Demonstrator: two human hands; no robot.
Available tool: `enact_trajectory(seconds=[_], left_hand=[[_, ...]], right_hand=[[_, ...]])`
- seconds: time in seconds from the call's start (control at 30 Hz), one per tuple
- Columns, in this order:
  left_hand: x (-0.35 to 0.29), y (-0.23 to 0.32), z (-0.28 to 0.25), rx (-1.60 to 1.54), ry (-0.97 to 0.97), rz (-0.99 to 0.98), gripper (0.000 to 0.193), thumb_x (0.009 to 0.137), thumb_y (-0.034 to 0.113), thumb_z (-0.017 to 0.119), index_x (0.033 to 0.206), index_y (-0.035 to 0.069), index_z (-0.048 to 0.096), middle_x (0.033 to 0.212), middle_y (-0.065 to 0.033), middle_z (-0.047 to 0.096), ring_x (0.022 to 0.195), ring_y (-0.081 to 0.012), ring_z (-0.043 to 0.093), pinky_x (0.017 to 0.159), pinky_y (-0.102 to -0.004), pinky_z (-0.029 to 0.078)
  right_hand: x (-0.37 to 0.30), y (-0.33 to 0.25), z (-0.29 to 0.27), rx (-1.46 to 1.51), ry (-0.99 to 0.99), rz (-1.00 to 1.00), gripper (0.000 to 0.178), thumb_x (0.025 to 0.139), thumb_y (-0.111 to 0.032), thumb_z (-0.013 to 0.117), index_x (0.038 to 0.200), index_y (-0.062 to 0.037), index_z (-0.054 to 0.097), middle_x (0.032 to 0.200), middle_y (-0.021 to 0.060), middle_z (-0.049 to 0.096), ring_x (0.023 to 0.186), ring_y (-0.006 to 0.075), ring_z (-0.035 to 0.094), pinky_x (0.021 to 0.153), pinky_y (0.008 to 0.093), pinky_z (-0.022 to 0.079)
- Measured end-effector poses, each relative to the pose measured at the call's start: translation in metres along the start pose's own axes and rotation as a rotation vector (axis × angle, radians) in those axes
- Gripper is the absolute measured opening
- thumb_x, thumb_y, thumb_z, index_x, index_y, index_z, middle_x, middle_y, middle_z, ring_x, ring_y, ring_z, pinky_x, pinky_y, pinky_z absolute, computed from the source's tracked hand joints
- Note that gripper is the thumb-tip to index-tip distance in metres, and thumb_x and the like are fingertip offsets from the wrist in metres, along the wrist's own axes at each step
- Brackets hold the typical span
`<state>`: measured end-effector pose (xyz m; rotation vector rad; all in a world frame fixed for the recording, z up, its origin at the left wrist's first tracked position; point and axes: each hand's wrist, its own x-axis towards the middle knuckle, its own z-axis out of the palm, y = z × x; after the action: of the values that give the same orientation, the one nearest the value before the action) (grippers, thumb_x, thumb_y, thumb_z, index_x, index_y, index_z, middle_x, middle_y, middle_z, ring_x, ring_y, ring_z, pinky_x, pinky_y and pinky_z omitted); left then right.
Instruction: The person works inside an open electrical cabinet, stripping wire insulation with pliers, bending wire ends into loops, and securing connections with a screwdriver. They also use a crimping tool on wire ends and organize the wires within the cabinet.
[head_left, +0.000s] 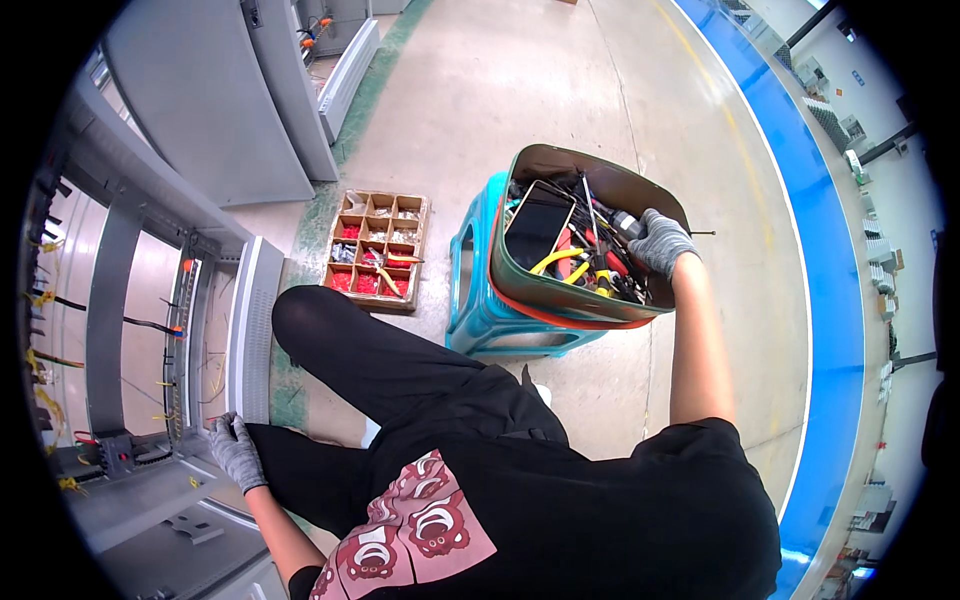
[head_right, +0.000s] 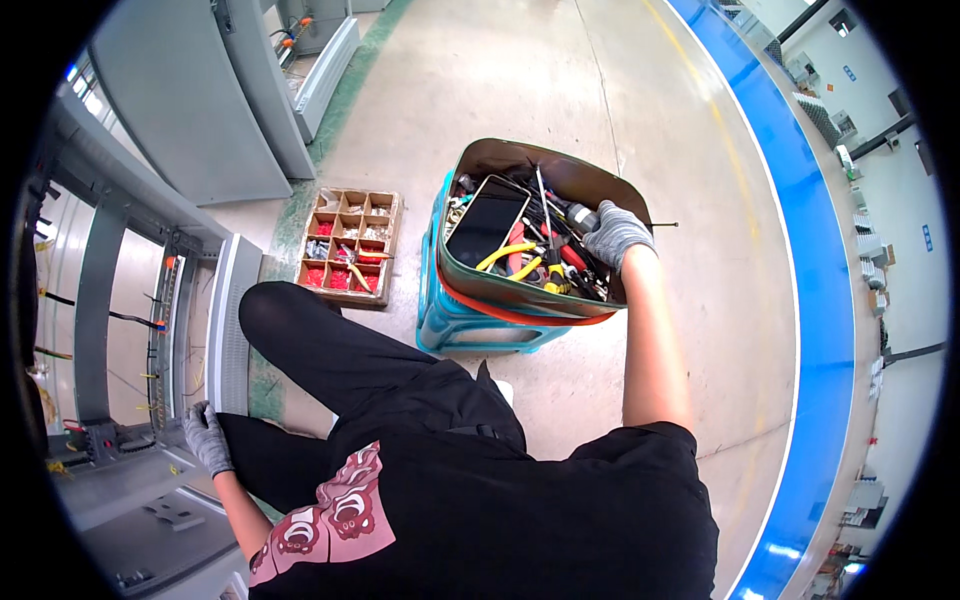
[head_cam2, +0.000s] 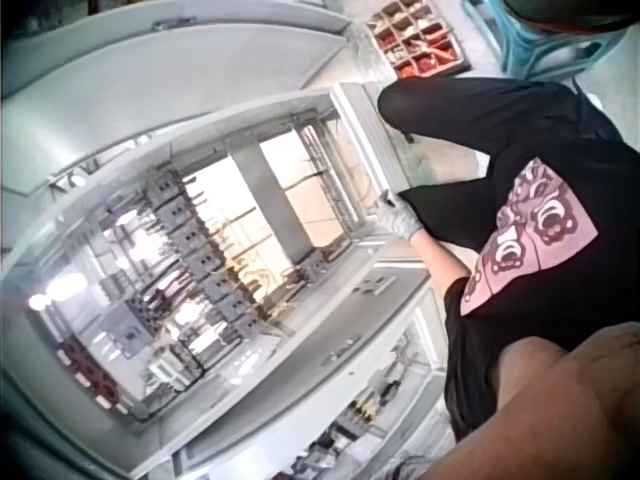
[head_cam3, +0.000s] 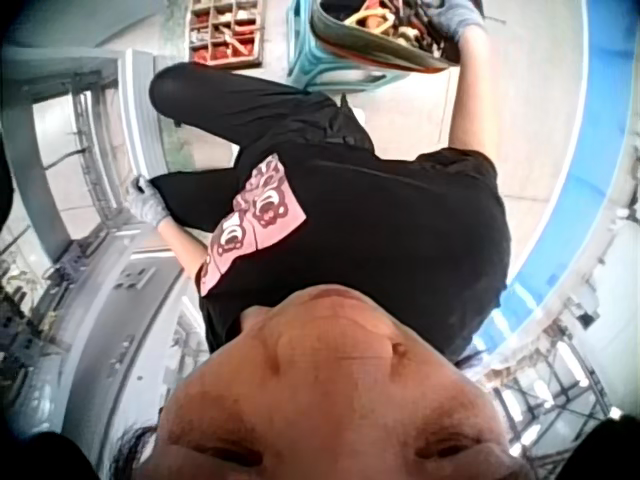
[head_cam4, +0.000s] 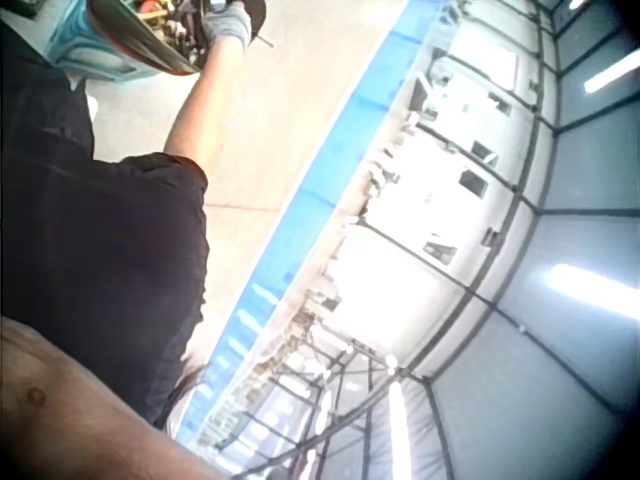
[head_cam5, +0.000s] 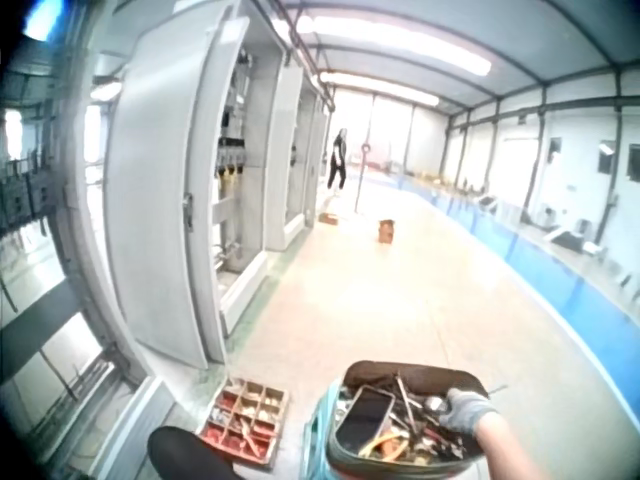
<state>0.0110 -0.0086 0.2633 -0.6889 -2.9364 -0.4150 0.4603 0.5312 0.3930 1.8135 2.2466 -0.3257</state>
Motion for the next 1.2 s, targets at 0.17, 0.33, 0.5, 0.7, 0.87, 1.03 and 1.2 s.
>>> enact_trajectory(seconds=[0.17, 0.33, 0.5, 0.7, 0.87, 1.03, 1.2], left_hand=[[0.0, 0.004, 0.001, 0.005, -0.018, 0.034, 0.02, 0.085, 0.017, 0.058, 0.098, 0.003, 0.064, 0.1, -0.0157, 0.063, 0.095, -0.031, 0.057, 0.087, -0.0407, 0.044], [0.001, 0.005, -0.005, 0.052, -0.057, 0.008, 0.02, 0.084, 0.015, 0.058, 0.099, 0.003, 0.064, 0.102, -0.0155, 0.062, 0.097, -0.0312, 0.057, 0.089, -0.0409, 0.043], [0.001, -0.003, 0.014, 0.026, -0.065, 0.019, 0.019, 0.083, 0.012, 0.059, 0.097, 0.001, 0.064, 0.101, -0.0156, 0.062, 0.097, -0.0324, 0.056, 0.089, -0.0417, 0.043], [0.001, -0.007, -0.012, 0.09, -0.085, -0.006, 0.019, 0.082, 0.011, 0.059, 0.096, -0.001, 0.064, 0.101, -0.0178, 0.061, 0.097, -0.0337, 0.056, 0.089, -0.0429, 0.042], [0.003, 0.0, -0.008, 0.14, -0.127, 0.0, 0.02, 0.083, 0.013, 0.059, 0.097, -0.001, 0.064, 0.103, -0.0181, 0.061, 0.099, -0.0339, 0.056, 0.09, -0.0426, 0.042], [0.006, -0.002, -0.008, 0.174, -0.16, -0.038, 0.02, 0.084, 0.015, 0.058, 0.097, 0.0, 0.065, 0.103, -0.018, 0.061, 0.098, -0.0342, 0.056, 0.089, -0.0427, 0.043], [0.007, 0.003, -0.004, 0.181, -0.185, -0.039, 0.02, 0.084, 0.015, 0.057, 0.097, 0.001, 0.065, 0.102, -0.0183, 0.062, 0.097, -0.0345, 0.057, 0.089, -0.0422, 0.043]], right_hand=[[0.014, 0.012, 0.022, -0.041, -0.001, -0.052, 0.044, 0.072, -0.026, 0.067, 0.108, -0.0029, 0.054, 0.102, 0.0244, 0.062, 0.099, 0.0363, 0.06, 0.086, 0.0421, 0.048], [0.016, 0.001, 0.024, -0.053, -0.121, -0.034, 0.048, 0.072, -0.027, 0.067, 0.111, -0.0027, 0.052, 0.104, 0.0239, 0.062, 0.099, 0.0361, 0.06, 0.085, 0.0421, 0.048], [-0.006, -0.004, -0.004, -0.103, 0.056, -0.013, 0.049, 0.087, -0.046, 0.054, 0.11, -0.0031, 0.056, 0.104, 0.023, 0.062, 0.099, 0.0361, 0.06, 0.084, 0.0418, 0.048], [0.0, -0.016, 0.005, 0.207, 0.068, -0.233, 0.028, 0.081, -0.029, 0.066, 0.09, -0.0032, 0.061, 0.077, 0.0166, 0.064, 0.073, 0.0321, 0.062, 0.07, 0.0379, 0.048], [-0.009, -0.033, 0.001, -0.014, -0.197, -0.232, 0.034, 0.079, -0.033, 0.069, 0.085, -0.0013, 0.061, 0.075, 0.0167, 0.064, 0.073, 0.0304, 0.062, 0.069, 0.0388, 0.048], [-0.002, -0.034, 0.008, 0.003, -0.302, -0.234, 0.051, 0.076, -0.035, 0.068, 0.114, -0.0041, 0.055, 0.09, 0.019, 0.065, 0.086, 0.0336, 0.063, 0.077, 0.0407, 0.05], [0.0, -0.018, 0.006, -0.061, -0.185, -0.211, 0.041, 0.071, -0.041, 0.071, 0.091, -0.0059, 0.064, 0.081, 0.0157, 0.065, 0.078, 0.0316, 0.063, 0.071, 0.0394, 0.049]])
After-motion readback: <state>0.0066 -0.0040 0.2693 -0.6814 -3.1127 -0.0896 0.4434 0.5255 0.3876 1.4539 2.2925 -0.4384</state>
